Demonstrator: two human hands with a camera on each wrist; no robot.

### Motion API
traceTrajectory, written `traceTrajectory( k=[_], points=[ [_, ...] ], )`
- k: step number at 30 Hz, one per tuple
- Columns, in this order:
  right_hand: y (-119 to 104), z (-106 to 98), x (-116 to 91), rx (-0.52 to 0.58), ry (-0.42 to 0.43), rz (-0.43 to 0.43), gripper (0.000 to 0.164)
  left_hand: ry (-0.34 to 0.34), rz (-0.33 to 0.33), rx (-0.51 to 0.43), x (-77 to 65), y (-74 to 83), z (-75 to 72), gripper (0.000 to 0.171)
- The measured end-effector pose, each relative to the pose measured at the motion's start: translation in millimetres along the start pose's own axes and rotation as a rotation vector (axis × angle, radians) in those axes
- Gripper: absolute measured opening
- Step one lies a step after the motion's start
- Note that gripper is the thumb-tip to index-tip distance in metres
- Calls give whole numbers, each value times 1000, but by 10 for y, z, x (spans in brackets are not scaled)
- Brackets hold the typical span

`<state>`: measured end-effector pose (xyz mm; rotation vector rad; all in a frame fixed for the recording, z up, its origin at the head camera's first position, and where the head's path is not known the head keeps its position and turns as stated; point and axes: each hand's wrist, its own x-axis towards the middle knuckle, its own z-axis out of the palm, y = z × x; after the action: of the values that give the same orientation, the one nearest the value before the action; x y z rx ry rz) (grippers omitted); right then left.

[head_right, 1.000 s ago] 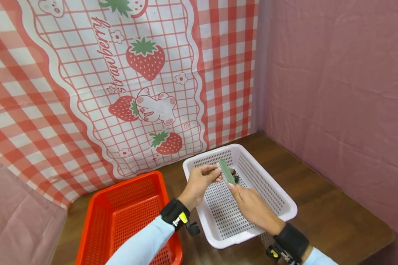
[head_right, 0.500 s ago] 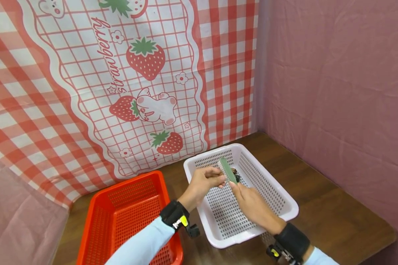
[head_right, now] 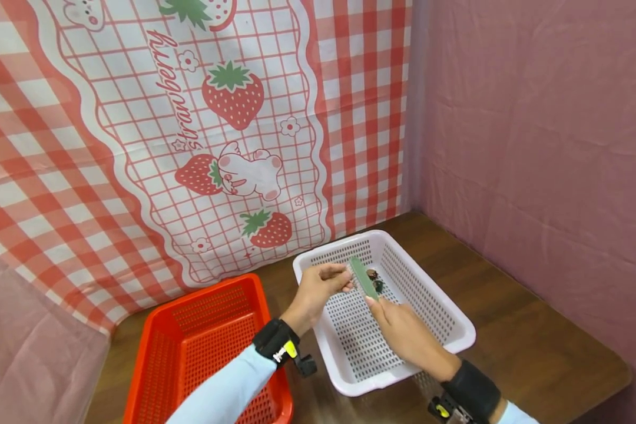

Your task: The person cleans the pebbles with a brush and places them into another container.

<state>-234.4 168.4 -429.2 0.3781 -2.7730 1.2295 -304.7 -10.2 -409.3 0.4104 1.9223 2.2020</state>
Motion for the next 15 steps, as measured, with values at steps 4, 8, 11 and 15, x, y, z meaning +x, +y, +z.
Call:
traceTrajectory(
  k=[4, 8, 11, 15],
  points=[
    [1, 9, 6, -47, 50, -25, 47, -77, -11, 63, -26, -7, 3, 20],
    [-5, 11, -5, -27, 2, -11, 46, -10, 4, 16, -42, -25, -8, 21],
    [-14, 10, -9, 3, -25, -10, 45, -33, 22, 70, -45, -32, -14, 18],
    [-3, 15, -10, -15, 20, -36, 43, -119, 31, 190, -47, -8, -10, 17]
  ],
)
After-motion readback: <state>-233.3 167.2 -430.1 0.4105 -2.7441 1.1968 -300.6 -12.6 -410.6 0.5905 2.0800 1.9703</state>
